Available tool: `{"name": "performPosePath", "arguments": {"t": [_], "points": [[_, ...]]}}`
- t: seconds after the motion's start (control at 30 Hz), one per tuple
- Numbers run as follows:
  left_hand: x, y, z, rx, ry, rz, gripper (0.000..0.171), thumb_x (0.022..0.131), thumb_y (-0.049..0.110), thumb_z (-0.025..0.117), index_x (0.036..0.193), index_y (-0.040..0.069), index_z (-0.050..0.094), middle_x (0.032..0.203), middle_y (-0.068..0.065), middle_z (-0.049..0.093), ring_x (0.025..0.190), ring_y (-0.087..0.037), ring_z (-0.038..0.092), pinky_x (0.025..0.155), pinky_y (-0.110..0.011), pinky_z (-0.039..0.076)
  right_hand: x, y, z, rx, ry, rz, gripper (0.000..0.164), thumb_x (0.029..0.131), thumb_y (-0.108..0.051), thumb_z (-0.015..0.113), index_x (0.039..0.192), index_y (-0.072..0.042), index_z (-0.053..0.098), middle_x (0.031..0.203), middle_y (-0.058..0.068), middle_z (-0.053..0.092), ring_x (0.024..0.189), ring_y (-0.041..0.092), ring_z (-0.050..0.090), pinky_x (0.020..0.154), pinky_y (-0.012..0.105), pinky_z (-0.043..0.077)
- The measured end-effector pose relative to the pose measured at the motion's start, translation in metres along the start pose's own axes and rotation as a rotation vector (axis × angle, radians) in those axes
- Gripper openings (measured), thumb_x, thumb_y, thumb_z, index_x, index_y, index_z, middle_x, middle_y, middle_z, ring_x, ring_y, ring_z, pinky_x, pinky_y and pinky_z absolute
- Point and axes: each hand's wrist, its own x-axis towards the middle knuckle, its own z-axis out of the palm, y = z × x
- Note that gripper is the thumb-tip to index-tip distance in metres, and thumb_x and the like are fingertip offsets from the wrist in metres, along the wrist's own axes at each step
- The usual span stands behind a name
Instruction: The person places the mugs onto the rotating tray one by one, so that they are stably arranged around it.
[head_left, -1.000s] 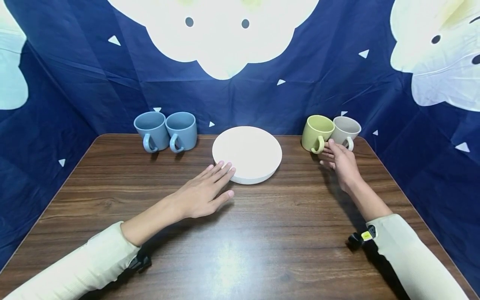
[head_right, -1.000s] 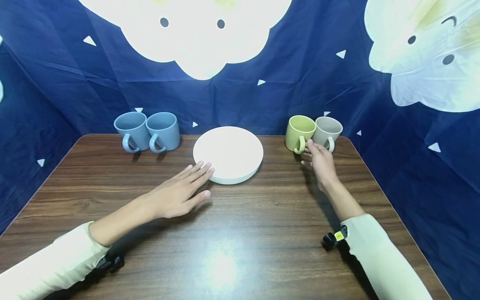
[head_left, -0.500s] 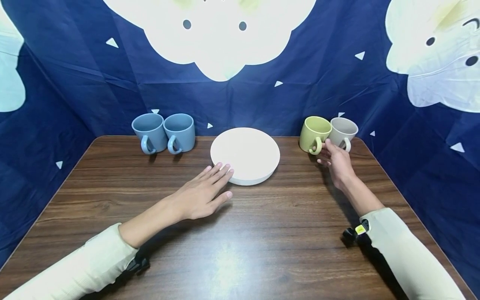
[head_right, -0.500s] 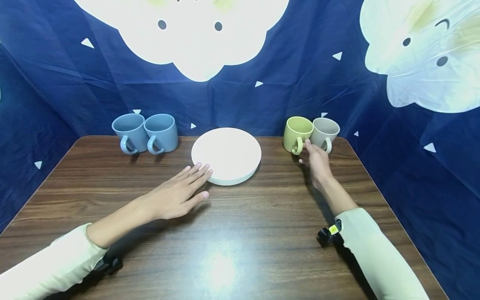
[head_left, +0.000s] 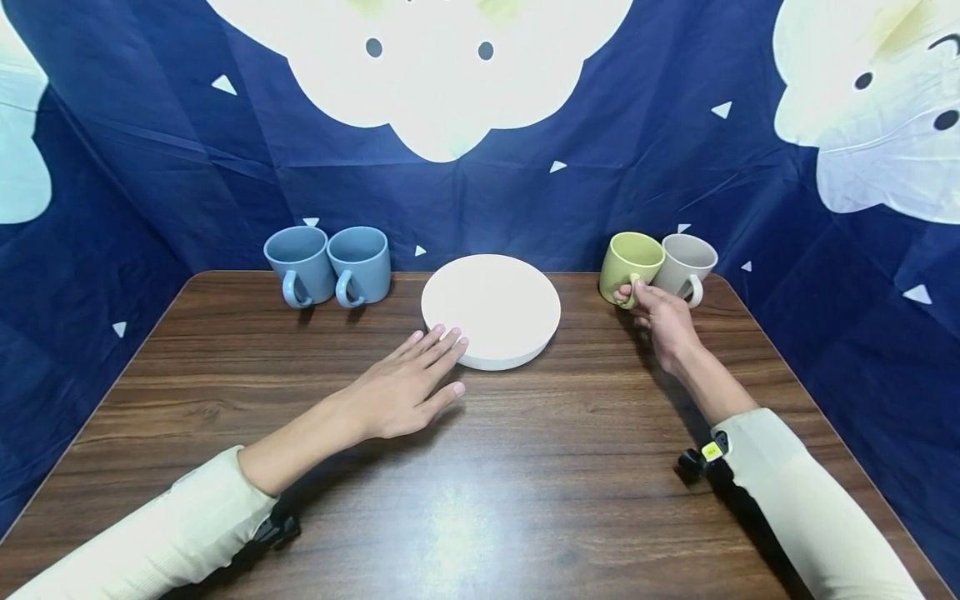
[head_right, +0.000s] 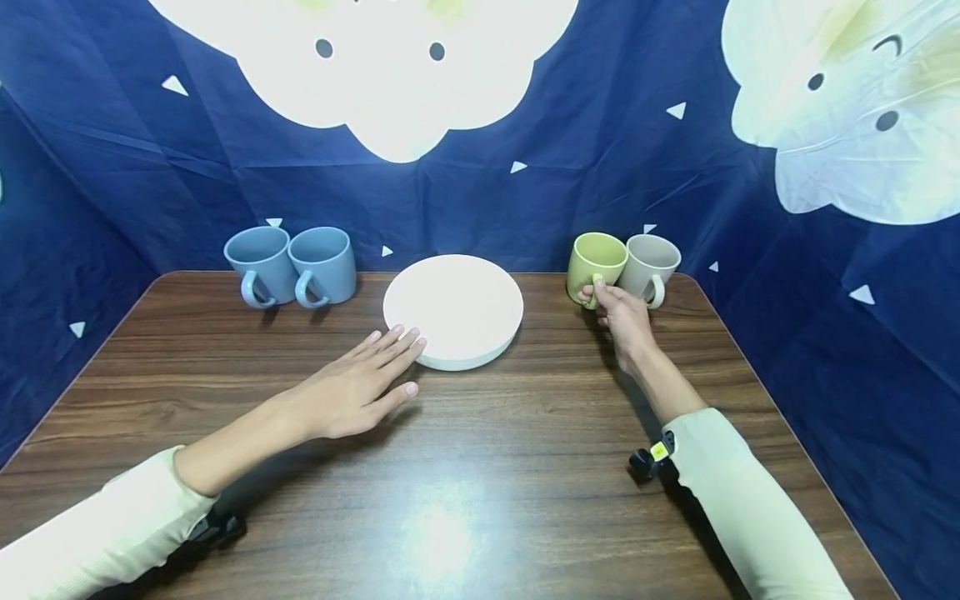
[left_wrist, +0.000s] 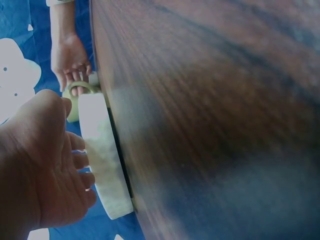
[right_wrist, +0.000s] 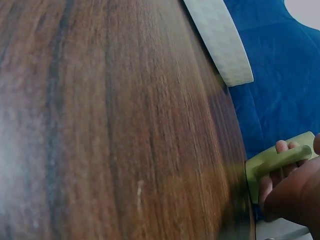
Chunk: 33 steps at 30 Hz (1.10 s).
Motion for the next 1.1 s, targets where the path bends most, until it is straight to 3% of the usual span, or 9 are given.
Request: {"name": "performPosePath", "arguments": {"t": [0.1,0.23,0.4,0.6,0.83,1.1], "points": [[0.000,0.000,0.000,0.000,0.001,0.001,0.074,0.122,0.055,0.036,0.180,0.010,0.025,0.190,-0.011,0.018,0.179,-0.034,0.012,0.147,-0.058,0.011,0.001,0.000,0.002,-0.034,0.012,0.020,0.029,0.120,-0.035,0.056,0.104,-0.029,0.080,0.099,-0.023,0.083,0.083,0.004,0.059,0.066,0.022,0.040],[0.000,0.000,0.000,0.004,-0.004,-0.001,0.074,0.122,0.055,0.036,0.180,0.011,0.024,0.190,-0.010,0.017,0.179,-0.033,0.011,0.147,-0.057,0.011,0.002,0.001,0.001,-0.068,0.002,0.016,0.032,0.121,-0.035,0.055,0.103,-0.031,0.081,0.099,-0.024,0.081,0.085,0.005,0.054,0.068,0.020,0.041],[0.000,0.000,0.000,-0.003,-0.007,-0.002,0.074,0.122,0.055,0.035,0.180,0.012,0.023,0.190,-0.009,0.015,0.179,-0.032,0.010,0.147,-0.056,0.011,0.004,0.000,-0.001,-0.052,-0.072,0.030,0.031,0.121,-0.037,0.051,0.110,-0.027,0.079,0.105,-0.020,0.082,0.086,0.004,0.062,0.071,0.019,0.050],[0.000,-0.001,0.000,-0.015,-0.004,0.005,0.074,0.122,0.055,0.035,0.180,0.011,0.023,0.190,-0.011,0.015,0.179,-0.033,0.010,0.147,-0.057,0.012,0.007,-0.002,-0.004,0.043,-0.164,0.071,0.034,0.120,-0.039,0.050,0.122,-0.020,0.078,0.115,-0.016,0.084,0.094,0.006,0.072,0.080,0.020,0.059],[0.001,-0.001,0.000,-0.009,-0.021,0.001,0.075,0.122,0.055,0.035,0.181,0.012,0.021,0.190,-0.010,0.013,0.179,-0.031,0.008,0.147,-0.055,0.011,0.010,-0.001,-0.002,0.110,-0.179,0.082,0.034,0.118,-0.038,0.054,0.127,-0.013,0.076,0.117,-0.010,0.084,0.098,0.007,0.071,0.088,0.019,0.062],[0.000,0.001,-0.001,-0.002,-0.021,0.003,0.074,0.122,0.055,0.034,0.181,0.011,0.021,0.190,-0.011,0.014,0.179,-0.033,0.009,0.147,-0.056,0.012,0.013,0.001,0.004,0.126,-0.219,0.088,0.045,0.118,-0.039,0.051,0.143,-0.004,0.064,0.119,-0.010,0.082,0.102,0.007,0.075,0.093,0.019,0.063]]}}
